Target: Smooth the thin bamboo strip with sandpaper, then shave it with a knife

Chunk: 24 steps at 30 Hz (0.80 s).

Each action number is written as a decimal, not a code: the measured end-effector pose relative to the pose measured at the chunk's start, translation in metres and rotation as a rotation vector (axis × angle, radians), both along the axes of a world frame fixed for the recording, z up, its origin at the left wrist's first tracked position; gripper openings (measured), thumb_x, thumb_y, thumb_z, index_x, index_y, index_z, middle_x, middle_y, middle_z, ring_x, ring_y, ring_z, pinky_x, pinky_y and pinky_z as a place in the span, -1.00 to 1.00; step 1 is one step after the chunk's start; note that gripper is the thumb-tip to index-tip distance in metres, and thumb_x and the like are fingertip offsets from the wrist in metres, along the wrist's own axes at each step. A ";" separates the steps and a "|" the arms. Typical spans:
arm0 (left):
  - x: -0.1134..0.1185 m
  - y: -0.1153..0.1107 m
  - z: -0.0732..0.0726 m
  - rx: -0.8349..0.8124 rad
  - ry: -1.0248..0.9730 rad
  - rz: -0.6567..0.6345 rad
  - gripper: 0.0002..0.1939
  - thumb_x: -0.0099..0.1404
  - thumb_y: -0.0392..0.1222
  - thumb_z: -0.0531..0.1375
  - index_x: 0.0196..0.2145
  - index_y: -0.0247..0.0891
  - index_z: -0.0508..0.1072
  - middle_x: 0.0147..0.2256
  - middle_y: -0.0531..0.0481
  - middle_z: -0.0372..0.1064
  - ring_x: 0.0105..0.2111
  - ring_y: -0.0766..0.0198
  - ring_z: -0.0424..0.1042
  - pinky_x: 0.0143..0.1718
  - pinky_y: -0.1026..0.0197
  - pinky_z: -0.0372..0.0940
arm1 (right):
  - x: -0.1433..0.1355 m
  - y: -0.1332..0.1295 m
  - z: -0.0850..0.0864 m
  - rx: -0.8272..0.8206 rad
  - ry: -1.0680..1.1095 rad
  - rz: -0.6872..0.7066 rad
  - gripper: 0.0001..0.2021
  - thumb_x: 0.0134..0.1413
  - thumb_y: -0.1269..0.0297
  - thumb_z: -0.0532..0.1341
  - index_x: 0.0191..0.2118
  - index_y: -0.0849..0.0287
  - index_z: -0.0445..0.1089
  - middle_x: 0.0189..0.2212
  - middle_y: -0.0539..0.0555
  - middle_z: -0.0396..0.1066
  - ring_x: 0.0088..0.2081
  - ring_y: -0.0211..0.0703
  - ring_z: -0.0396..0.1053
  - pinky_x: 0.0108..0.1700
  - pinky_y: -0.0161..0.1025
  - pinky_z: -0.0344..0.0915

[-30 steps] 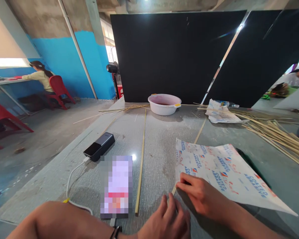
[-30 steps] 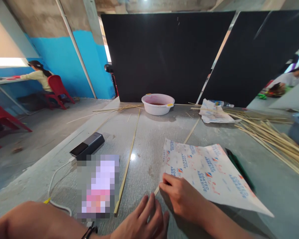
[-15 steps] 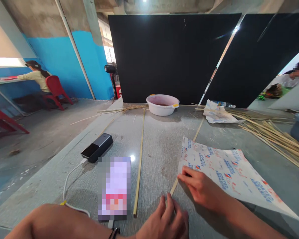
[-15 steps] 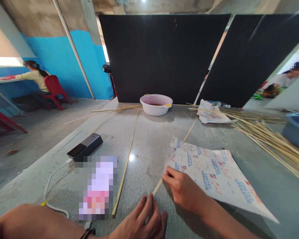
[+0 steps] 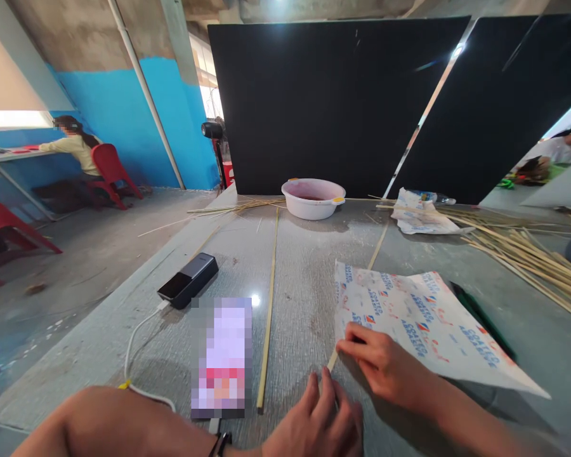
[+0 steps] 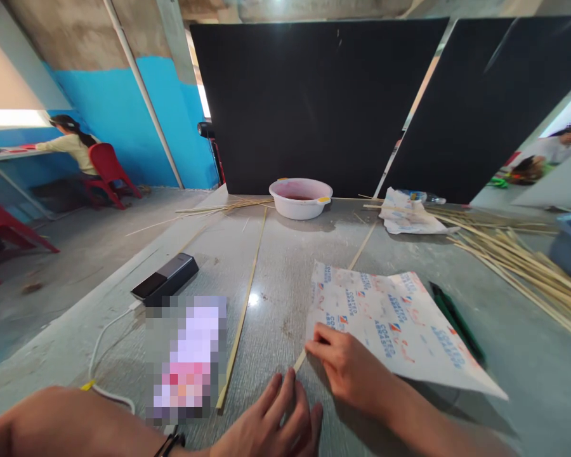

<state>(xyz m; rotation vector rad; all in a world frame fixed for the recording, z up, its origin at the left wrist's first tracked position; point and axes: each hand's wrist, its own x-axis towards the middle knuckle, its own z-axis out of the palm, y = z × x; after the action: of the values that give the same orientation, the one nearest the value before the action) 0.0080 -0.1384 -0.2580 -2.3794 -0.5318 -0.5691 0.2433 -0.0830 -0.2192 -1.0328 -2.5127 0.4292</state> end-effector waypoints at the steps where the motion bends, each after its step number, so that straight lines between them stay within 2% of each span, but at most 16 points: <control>1: -0.001 0.000 0.000 -0.001 0.000 -0.001 -0.57 0.63 0.06 0.05 0.13 -0.27 0.54 -0.05 -0.10 0.57 -0.07 0.03 0.59 0.00 0.01 0.40 | 0.001 0.002 0.000 0.025 0.011 -0.030 -0.70 0.38 0.59 0.03 -0.20 0.18 0.47 -0.27 0.11 0.37 -0.30 -0.11 0.38 -0.24 -0.21 0.30; 3: -0.002 0.000 0.001 -0.003 0.025 -0.003 -0.59 0.62 0.03 0.07 0.15 -0.28 0.52 -0.03 -0.11 0.57 -0.07 0.04 0.59 0.00 0.02 0.40 | 0.002 0.004 -0.001 0.063 0.013 -0.065 -0.69 0.36 0.61 0.02 -0.21 0.18 0.46 -0.28 0.11 0.36 -0.31 -0.11 0.37 -0.24 -0.21 0.30; 8: -0.002 0.001 0.002 0.019 0.024 -0.009 -0.61 0.62 0.00 0.08 0.13 -0.30 0.52 -0.04 -0.12 0.58 -0.07 0.04 0.59 -0.01 0.03 0.43 | 0.000 0.002 -0.002 0.028 -0.026 0.026 -0.70 0.32 0.63 0.02 -0.21 0.19 0.45 -0.26 0.12 0.38 -0.32 -0.12 0.38 -0.27 -0.23 0.29; 12: -0.001 0.001 0.003 0.013 0.014 -0.014 -0.61 0.62 0.01 0.07 0.11 -0.30 0.53 -0.08 -0.10 0.58 -0.10 0.04 0.60 -0.04 0.02 0.45 | 0.001 0.003 -0.001 0.099 -0.018 -0.059 -0.66 0.31 0.65 -0.01 -0.19 0.20 0.46 -0.26 0.13 0.37 -0.29 -0.09 0.39 -0.24 -0.21 0.31; 17: 0.001 0.001 0.006 0.033 -0.056 0.004 -0.59 0.63 0.03 0.05 0.06 -0.28 0.56 -0.08 -0.09 0.58 -0.09 0.07 0.59 -0.02 0.07 0.44 | -0.001 0.001 -0.002 0.047 -0.073 0.044 -0.68 0.23 0.67 0.02 -0.20 0.20 0.44 -0.27 0.12 0.39 -0.33 -0.12 0.37 -0.28 -0.23 0.28; 20: 0.000 0.001 0.007 0.016 -0.042 -0.014 -0.63 0.62 0.00 0.06 0.02 -0.27 0.57 -0.10 -0.10 0.57 -0.10 0.04 0.59 -0.04 0.03 0.44 | 0.001 0.004 -0.001 0.109 -0.058 -0.042 -0.67 0.27 0.67 0.00 -0.19 0.19 0.45 -0.27 0.11 0.37 -0.31 -0.13 0.37 -0.25 -0.23 0.30; 22: -0.001 0.001 0.006 0.009 0.008 -0.009 -0.64 0.61 -0.02 0.08 0.06 -0.29 0.56 -0.08 -0.10 0.57 -0.09 0.04 0.58 -0.04 0.03 0.43 | 0.000 0.004 0.000 0.130 -0.063 -0.066 -0.66 0.26 0.68 -0.02 -0.20 0.19 0.44 -0.28 0.11 0.36 -0.33 -0.14 0.36 -0.26 -0.24 0.29; 24: -0.002 0.002 0.004 0.006 0.065 -0.002 -0.63 0.61 -0.04 0.08 0.13 -0.31 0.53 -0.04 -0.13 0.57 -0.06 0.05 0.57 -0.01 0.04 0.42 | -0.003 0.001 0.000 0.096 -0.086 -0.004 -0.68 0.22 0.67 0.01 -0.20 0.19 0.43 -0.27 0.11 0.37 -0.34 -0.14 0.35 -0.29 -0.24 0.28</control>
<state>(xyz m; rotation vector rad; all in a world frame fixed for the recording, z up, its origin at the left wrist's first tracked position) 0.0058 -0.1369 -0.2543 -2.3841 -0.4980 -0.4925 0.2406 -0.0820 -0.2197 -1.0400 -2.5787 0.2647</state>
